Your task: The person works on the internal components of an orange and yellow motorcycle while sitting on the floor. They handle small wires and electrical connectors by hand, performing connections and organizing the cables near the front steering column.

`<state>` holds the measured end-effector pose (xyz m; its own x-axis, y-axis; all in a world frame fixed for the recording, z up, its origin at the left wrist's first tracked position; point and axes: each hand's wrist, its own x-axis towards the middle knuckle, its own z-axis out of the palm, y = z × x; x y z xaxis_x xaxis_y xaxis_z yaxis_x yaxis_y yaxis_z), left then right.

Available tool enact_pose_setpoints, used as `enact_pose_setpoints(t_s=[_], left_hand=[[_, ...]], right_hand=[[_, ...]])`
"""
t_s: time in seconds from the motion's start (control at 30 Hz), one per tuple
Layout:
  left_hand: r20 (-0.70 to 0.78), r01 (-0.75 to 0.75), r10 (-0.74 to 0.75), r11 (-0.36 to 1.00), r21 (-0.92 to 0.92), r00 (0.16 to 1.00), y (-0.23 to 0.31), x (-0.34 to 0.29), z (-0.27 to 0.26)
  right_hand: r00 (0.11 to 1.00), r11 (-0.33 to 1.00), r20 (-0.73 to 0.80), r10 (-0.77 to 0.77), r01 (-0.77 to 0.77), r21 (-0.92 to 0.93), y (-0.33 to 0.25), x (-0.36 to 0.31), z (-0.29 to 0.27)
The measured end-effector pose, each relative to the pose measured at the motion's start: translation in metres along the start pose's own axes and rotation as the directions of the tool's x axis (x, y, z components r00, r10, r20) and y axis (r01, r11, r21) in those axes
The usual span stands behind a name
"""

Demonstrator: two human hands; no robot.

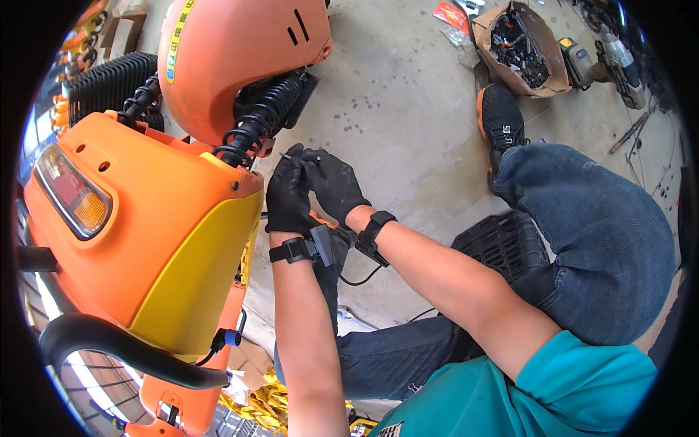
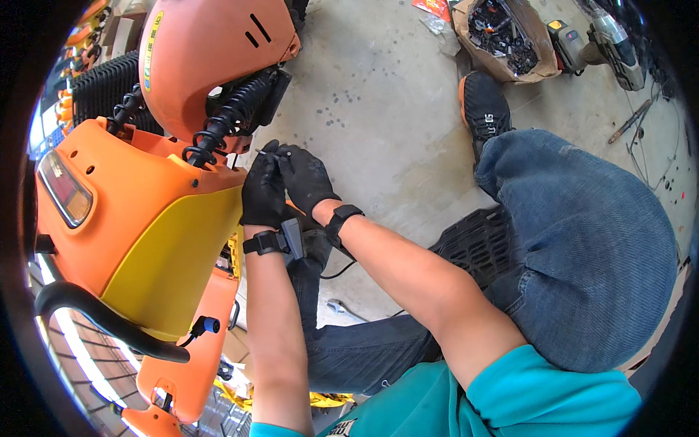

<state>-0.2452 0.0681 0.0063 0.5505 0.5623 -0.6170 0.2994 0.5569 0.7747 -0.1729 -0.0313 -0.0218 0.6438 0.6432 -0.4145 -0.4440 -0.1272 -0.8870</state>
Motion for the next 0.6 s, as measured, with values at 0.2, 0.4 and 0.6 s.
enact_pose_setpoints(t_s=[0.2,0.4,0.6], left_hand=[[-0.029,0.033,-0.034,0.999,-0.038,0.999,0.000,0.003,-0.004],[-0.216,0.113,-0.099,0.992,0.050,0.971,0.005,-0.005,0.009],[-0.064,0.025,-0.018,0.994,0.103,0.998,0.007,-0.008,0.014]], right_hand=[[0.988,0.935,-0.027,-0.149,0.132,-0.329,0.003,0.005,-0.005],[0.993,0.949,0.014,-0.120,0.119,-0.291,0.008,0.022,-0.017],[0.992,0.995,0.074,0.100,-0.100,-0.006,0.001,0.035,-0.036]])
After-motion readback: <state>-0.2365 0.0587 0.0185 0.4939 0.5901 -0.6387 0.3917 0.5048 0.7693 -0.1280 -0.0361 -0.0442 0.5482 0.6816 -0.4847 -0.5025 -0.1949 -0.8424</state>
